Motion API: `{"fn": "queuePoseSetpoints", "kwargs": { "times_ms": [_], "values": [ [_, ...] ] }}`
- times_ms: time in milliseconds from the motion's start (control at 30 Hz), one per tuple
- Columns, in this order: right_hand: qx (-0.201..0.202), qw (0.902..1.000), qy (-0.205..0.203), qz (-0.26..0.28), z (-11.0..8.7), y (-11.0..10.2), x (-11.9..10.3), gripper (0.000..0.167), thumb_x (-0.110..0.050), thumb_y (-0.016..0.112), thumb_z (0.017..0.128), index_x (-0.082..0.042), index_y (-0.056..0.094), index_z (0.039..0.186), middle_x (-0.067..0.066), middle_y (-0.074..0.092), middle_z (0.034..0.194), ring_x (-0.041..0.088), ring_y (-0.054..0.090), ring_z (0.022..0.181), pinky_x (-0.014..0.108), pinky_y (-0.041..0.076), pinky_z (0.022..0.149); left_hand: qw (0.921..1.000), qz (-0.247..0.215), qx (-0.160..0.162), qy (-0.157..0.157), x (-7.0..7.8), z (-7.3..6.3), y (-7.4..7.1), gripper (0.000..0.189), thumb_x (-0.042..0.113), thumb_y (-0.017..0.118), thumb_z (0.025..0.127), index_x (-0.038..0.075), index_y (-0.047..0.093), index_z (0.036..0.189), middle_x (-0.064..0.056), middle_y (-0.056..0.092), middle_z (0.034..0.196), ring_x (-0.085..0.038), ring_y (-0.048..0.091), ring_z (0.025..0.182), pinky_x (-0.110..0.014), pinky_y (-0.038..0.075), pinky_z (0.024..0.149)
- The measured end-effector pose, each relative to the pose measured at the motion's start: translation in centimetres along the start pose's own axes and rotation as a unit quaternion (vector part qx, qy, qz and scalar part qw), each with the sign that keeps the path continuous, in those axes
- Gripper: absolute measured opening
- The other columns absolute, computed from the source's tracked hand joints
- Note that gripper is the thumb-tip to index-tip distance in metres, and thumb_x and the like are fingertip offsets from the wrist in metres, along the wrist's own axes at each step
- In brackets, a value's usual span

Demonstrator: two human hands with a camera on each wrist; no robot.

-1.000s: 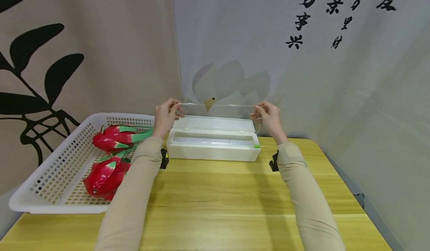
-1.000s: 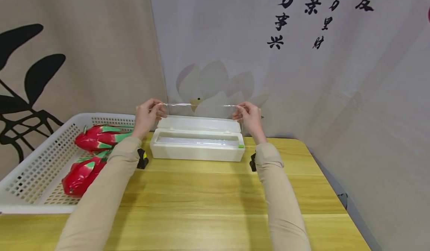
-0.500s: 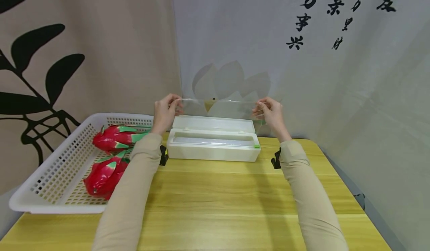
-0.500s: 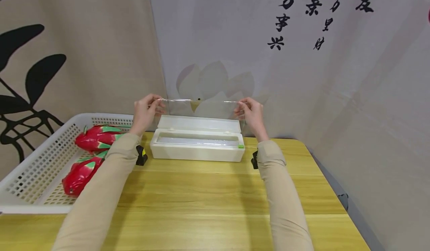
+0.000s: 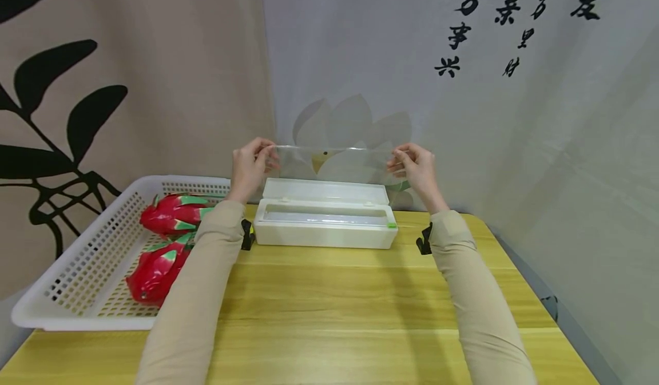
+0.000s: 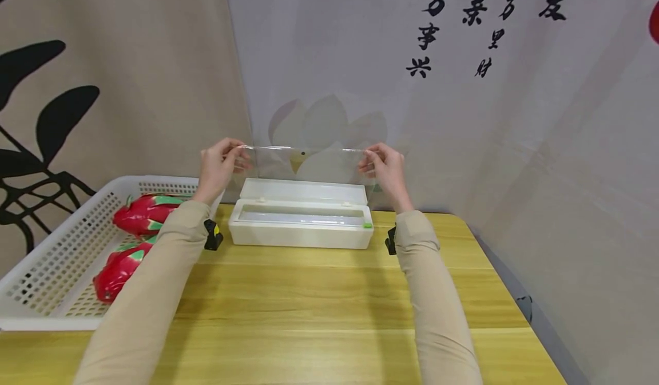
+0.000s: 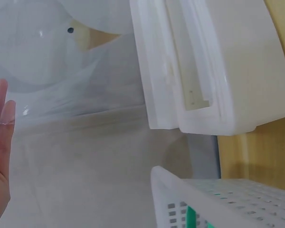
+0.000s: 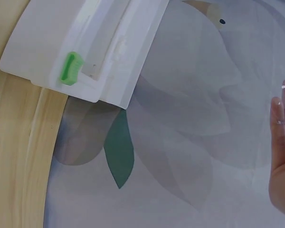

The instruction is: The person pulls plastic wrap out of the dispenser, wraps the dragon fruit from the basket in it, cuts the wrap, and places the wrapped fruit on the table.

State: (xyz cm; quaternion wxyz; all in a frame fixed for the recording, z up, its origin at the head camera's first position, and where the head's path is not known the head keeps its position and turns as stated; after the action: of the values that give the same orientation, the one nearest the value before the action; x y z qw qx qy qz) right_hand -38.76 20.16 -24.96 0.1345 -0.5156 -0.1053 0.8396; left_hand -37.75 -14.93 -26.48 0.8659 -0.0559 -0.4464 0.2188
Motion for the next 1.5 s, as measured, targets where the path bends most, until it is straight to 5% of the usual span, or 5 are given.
{"fn": "queuePoseSetpoints", "kwargs": {
  "times_ms": [200, 500, 733, 1000, 1500],
  "values": [
    [0.0, 0.9999, -0.01, 0.013, 0.3, -0.3, -0.7, 0.019, -0.019, 0.054, 0.096, -0.002, 0.064, 0.097, -0.002, 0.071, 0.071, 0.007, 0.07, 0.063, 0.025, 0.058, 0.058, 0.9998, -0.009, 0.008, 0.014, 0.5, 0.5, -0.2, 0.019, 0.015, 0.055, 0.096, 0.0, 0.066, 0.1, -0.022, 0.071, 0.086, -0.013, 0.071, 0.062, -0.012, 0.052, 0.053],
    [0.004, 0.9997, -0.022, 0.007, 0.3, -0.7, -2.2, 0.019, -0.016, 0.054, 0.096, -0.001, 0.065, 0.099, 0.017, 0.072, 0.081, 0.015, 0.072, 0.066, 0.03, 0.06, 0.061, 0.9999, -0.002, 0.008, 0.014, 1.6, 0.7, -0.8, 0.022, 0.017, 0.053, 0.096, 0.001, 0.065, 0.103, -0.021, 0.07, 0.088, -0.022, 0.072, 0.069, -0.014, 0.055, 0.058],
    [0.007, 0.9992, -0.039, 0.002, 0.7, -1.1, -2.3, 0.022, -0.023, 0.055, 0.094, -0.004, 0.065, 0.098, 0.003, 0.072, 0.076, 0.01, 0.071, 0.066, 0.025, 0.059, 0.06, 0.9998, -0.009, 0.01, 0.016, 2.2, 1.2, -1.0, 0.023, 0.016, 0.053, 0.096, -0.002, 0.065, 0.103, -0.023, 0.069, 0.089, -0.013, 0.072, 0.067, -0.013, 0.055, 0.058],
    [0.009, 0.9992, -0.039, 0.008, 0.7, -1.5, -2.9, 0.021, -0.025, 0.055, 0.094, -0.006, 0.065, 0.099, -0.001, 0.071, 0.075, 0.008, 0.07, 0.066, 0.024, 0.059, 0.06, 0.9994, -0.018, 0.014, 0.026, 2.8, 1.6, -1.2, 0.023, 0.017, 0.054, 0.095, -0.002, 0.065, 0.103, -0.024, 0.069, 0.089, -0.029, 0.072, 0.071, -0.014, 0.056, 0.058],
    [0.015, 0.9986, -0.051, 0.011, 0.8, -2.2, -4.3, 0.02, -0.026, 0.055, 0.093, -0.008, 0.065, 0.098, -0.002, 0.071, 0.075, 0.008, 0.071, 0.067, 0.026, 0.059, 0.062, 0.9992, -0.023, 0.02, 0.027, 4.5, 2.3, -1.7, 0.023, 0.016, 0.056, 0.094, -0.003, 0.066, 0.103, -0.025, 0.069, 0.09, -0.006, 0.07, 0.062, -0.014, 0.056, 0.058]
  ]
}}
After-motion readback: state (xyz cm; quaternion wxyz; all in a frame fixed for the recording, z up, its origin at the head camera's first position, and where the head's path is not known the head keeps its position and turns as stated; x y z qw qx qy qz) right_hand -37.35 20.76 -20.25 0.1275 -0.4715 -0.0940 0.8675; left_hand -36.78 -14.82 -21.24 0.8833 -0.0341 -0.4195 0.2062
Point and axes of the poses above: each hand's wrist, its own z-axis towards the middle knuckle, its own y-axis out of the palm, x = y × z, the point moved 7 cm from there along z, towards the middle knuckle
